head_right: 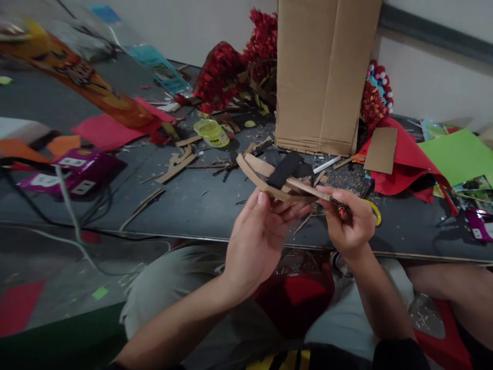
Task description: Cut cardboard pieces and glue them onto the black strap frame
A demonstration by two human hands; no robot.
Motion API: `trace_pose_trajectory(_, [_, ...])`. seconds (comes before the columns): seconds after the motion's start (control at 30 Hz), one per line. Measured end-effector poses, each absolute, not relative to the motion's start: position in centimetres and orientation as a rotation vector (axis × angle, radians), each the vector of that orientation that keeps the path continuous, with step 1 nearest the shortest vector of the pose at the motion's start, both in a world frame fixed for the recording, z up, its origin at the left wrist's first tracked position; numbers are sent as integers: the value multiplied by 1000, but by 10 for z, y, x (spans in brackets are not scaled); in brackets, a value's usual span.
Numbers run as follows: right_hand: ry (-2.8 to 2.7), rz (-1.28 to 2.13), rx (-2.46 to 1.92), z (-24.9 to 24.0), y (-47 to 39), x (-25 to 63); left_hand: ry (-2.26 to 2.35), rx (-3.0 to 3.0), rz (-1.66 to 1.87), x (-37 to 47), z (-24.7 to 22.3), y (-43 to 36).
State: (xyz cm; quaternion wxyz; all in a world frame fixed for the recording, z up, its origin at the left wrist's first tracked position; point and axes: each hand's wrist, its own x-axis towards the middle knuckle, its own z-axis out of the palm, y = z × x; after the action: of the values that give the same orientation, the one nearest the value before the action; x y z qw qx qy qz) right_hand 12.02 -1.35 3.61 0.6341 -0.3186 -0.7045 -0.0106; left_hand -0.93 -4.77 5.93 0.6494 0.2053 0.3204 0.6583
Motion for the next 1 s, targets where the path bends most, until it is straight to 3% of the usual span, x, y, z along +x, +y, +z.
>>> trace_pose_trajectory(0.73, [-1602,-26,-850,29,-8,124,788,505,1487,-5,45,-44])
trace_pose_trajectory(0.9, [-1487,247,-977,21,1,121,952,874,1499,-26,38,-21])
trace_pose_trajectory(1.0, [-1394,381,-961,19,6,120,1345,1341,1369,-50,43,-8])
